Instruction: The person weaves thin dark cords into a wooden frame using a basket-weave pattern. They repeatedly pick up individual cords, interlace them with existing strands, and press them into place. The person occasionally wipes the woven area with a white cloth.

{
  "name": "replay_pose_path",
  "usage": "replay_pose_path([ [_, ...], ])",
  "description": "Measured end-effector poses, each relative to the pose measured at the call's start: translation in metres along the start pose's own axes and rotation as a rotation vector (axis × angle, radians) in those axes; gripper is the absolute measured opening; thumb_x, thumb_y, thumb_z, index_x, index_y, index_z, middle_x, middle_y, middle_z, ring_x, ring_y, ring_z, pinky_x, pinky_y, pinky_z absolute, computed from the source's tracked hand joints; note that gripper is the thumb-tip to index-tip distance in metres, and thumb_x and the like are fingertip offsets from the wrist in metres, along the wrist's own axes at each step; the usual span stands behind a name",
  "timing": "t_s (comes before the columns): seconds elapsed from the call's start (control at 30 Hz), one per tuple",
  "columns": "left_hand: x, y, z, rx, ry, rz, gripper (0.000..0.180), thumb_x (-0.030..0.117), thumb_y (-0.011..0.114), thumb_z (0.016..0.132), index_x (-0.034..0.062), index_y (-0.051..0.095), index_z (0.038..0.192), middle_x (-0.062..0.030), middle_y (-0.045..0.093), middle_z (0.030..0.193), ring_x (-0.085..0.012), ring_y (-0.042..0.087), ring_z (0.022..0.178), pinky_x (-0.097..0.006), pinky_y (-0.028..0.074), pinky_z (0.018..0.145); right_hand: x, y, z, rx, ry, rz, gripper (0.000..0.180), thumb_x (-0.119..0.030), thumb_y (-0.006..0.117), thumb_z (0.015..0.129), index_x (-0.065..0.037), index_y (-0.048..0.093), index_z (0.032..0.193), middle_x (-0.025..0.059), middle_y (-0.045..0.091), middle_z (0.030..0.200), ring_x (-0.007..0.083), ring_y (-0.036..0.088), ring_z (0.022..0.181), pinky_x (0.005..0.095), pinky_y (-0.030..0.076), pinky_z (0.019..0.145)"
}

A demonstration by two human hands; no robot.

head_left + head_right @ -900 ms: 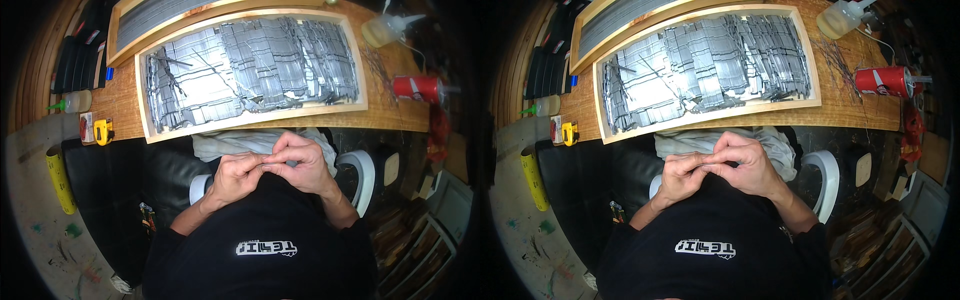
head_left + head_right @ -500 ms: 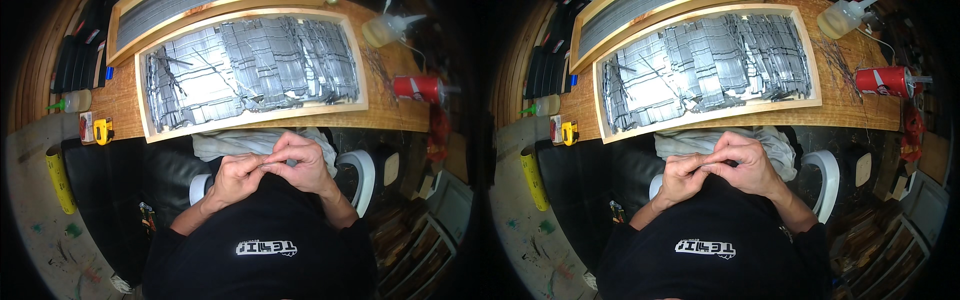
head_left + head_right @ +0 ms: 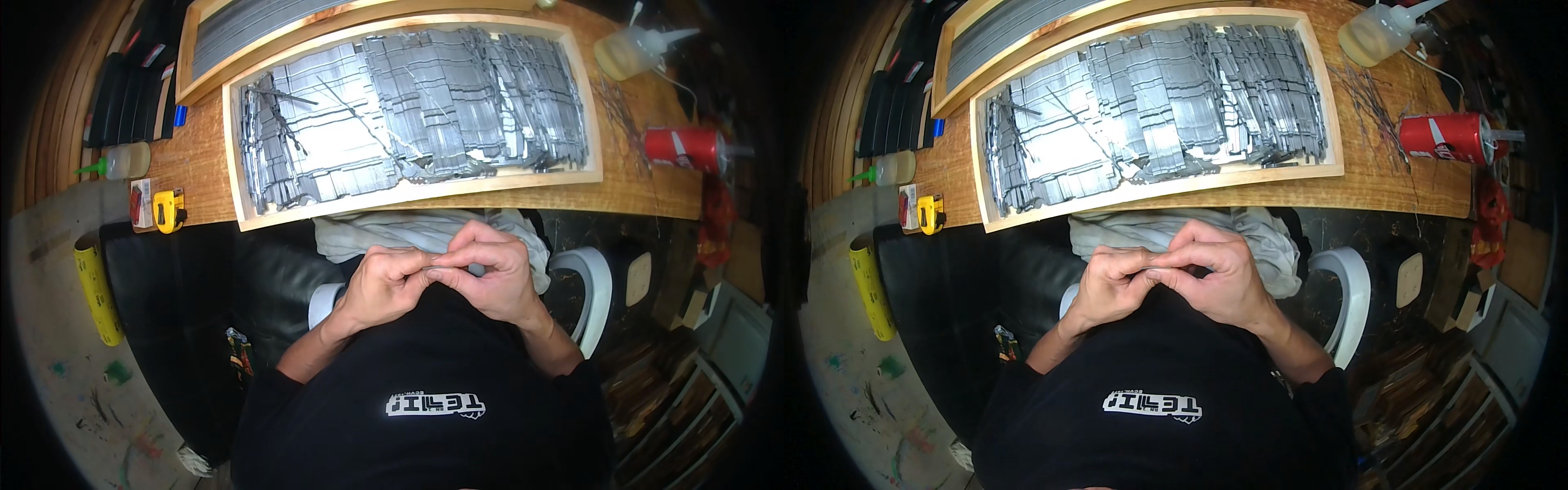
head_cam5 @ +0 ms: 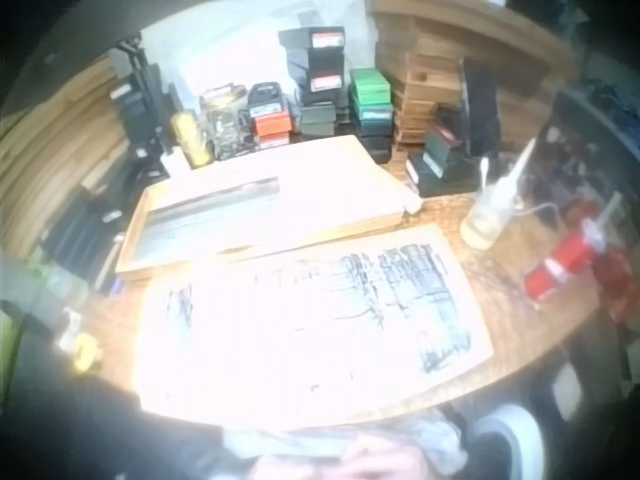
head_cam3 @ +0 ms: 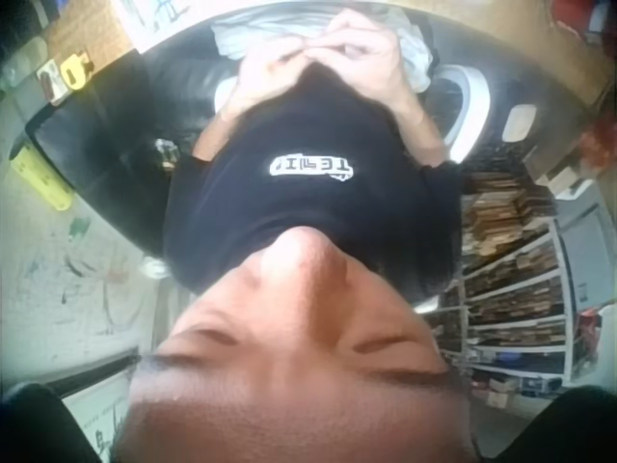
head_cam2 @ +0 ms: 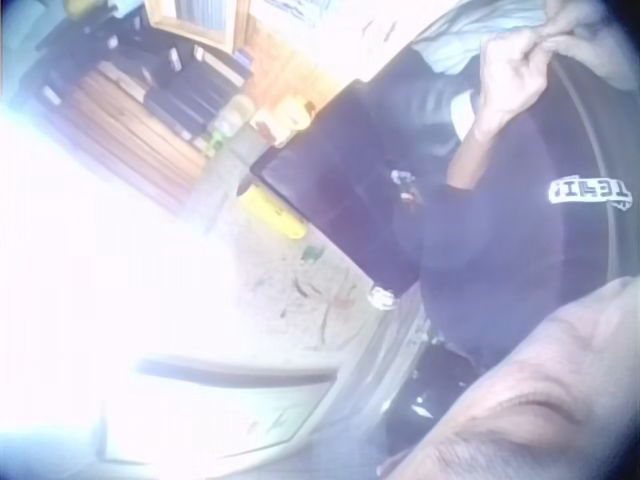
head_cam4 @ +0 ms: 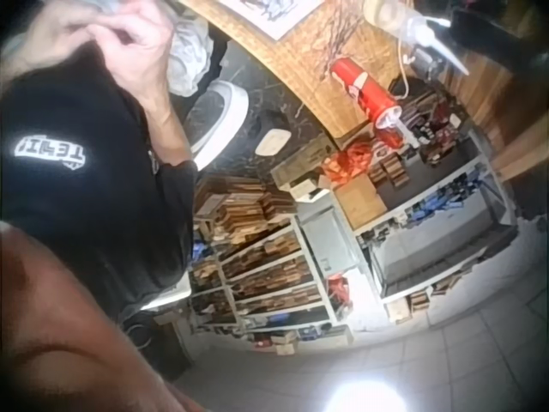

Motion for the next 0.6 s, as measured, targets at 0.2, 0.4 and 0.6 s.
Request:
replay_pose_path([
  [0.2, 0.0, -0.0004, 0.0004, 0.003, -0.004, -0.022, 0.018, 0.001, 0.076, 0.088, -0.0004, 0.077, 0.106, -0.018, 0.075, 0.083, -0.0287, 0.074, 0.07, -0.033, 0.055, 0.061, -0.0038, -0.0021, -0.0016, 0.034, -0.034, -0.017, 0.017, 0.0, 0.087, 0.08, -0.001, 0.079, 0.096, 0.0061, 0.07, 0.086, 0.0146, 0.067, 0.074, 0.0259, 0.052, 0.062],
  [0.4, -0.0022, 0.0004, -0.0001, 0.026, 0.021, -0.034, 0.019, 0.001, 0.077, 0.087, -0.0009, 0.078, 0.106, -0.0182, 0.075, 0.083, -0.0286, 0.074, 0.07, -0.033, 0.055, 0.061, -0.0023, -0.0041, -0.0019, 0.029, -0.035, 0.011, 0.017, 0.001, 0.086, 0.08, -0.001, 0.078, 0.095, 0.0078, 0.072, 0.088, 0.0161, 0.069, 0.077, 0.0267, 0.054, 0.065],
  [0.6, -0.003, 0.0004, -0.0005, 0.042, 0.03, -0.025, 0.018, 0.001, 0.078, 0.087, -0.0014, 0.078, 0.105, -0.0182, 0.075, 0.082, -0.0285, 0.074, 0.07, -0.033, 0.054, 0.061, -0.0027, -0.0045, -0.0013, 0.031, -0.035, -0.001, 0.016, 0.001, 0.086, 0.08, -0.002, 0.078, 0.094, 0.0078, 0.072, 0.088, 0.016, 0.069, 0.077, 0.0267, 0.054, 0.066],
])
Point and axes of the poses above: each hand's wrist, its own z-axis towards the middle knuckle, its own y-axis out of the palm, x = y × z, the point moved 5 cm from there along z, towards the middle knuckle
